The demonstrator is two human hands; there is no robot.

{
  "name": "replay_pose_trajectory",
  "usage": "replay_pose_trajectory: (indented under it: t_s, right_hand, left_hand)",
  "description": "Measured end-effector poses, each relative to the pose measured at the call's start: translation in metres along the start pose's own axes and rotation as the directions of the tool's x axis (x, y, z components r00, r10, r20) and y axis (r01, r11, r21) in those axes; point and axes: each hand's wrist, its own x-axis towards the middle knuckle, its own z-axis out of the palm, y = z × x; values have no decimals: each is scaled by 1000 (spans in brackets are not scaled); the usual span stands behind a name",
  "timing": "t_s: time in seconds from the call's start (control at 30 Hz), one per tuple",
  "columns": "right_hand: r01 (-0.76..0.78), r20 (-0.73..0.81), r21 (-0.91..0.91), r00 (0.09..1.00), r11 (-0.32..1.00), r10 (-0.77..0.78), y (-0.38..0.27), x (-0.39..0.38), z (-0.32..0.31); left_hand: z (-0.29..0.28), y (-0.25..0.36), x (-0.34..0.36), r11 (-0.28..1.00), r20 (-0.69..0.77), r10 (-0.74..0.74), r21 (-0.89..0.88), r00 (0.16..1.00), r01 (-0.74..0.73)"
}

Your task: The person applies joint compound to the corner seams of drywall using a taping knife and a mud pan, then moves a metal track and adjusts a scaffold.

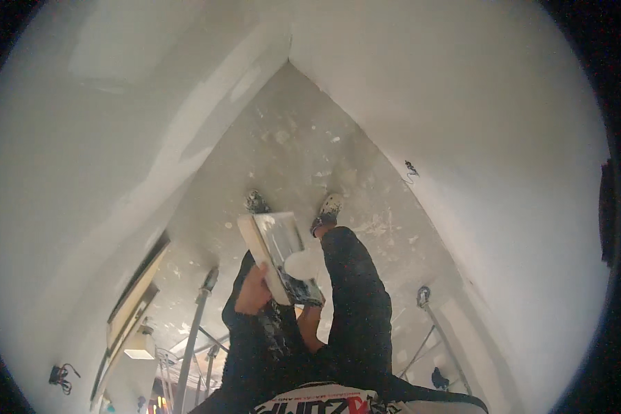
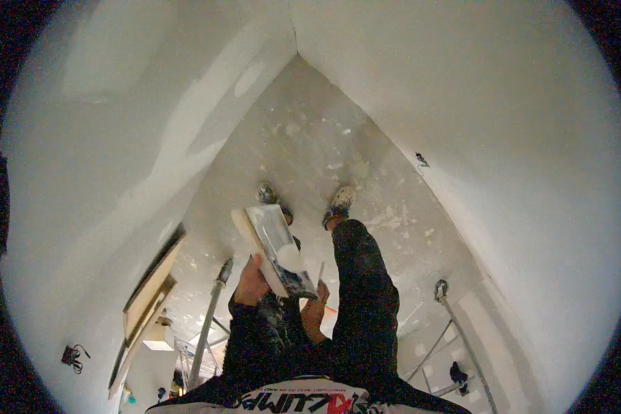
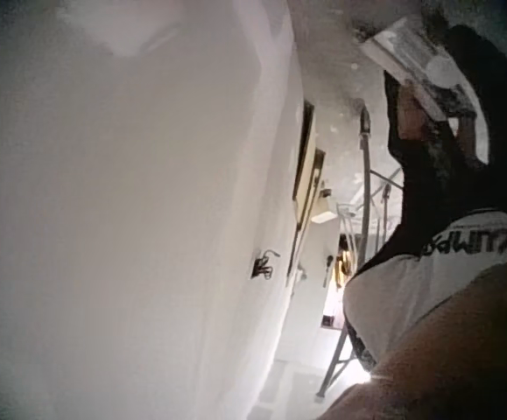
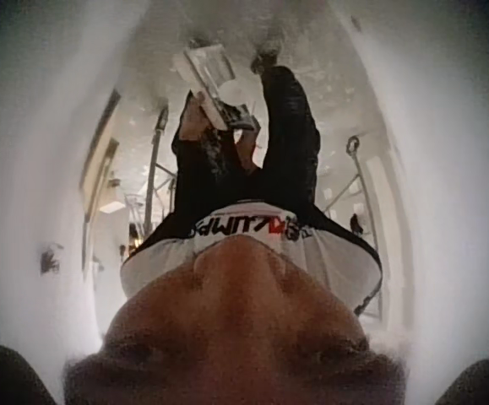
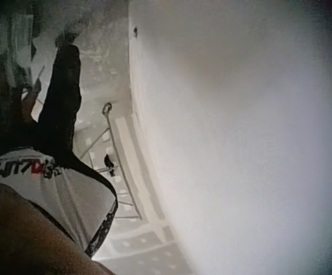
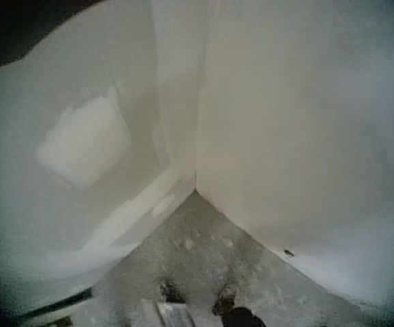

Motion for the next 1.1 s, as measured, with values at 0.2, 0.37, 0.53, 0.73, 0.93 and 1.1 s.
replay_pose_trajectory:
  t_s: [0.2,0.37,0.53,0.73,0.93,1.1]
  right_hand:
    - [241,8,-130,970,962,-242,-13,21,5]
    - [210,-96,-114,970,971,-221,25,219,34]
    - [-148,401,495,913,856,-74,-78,258,-12]
    - [-202,687,417,708,886,-162,-68,296,-51]
    - [-253,721,516,645,819,-255,-23,336,-29]
    - [-172,753,562,512,809,-414,-16,361,-20]
  left_hand:
    - [-4,89,67,993,3,114,19,994,-114]
    - [19,121,197,952,211,199,189,957,-240]
    - [11,175,271,835,182,349,385,919,-393]
    - [38,152,330,770,297,497,281,815,-572]
    - [44,133,345,664,316,578,356,753,-658]
    - [38,117,347,491,412,636,437,653,-754]
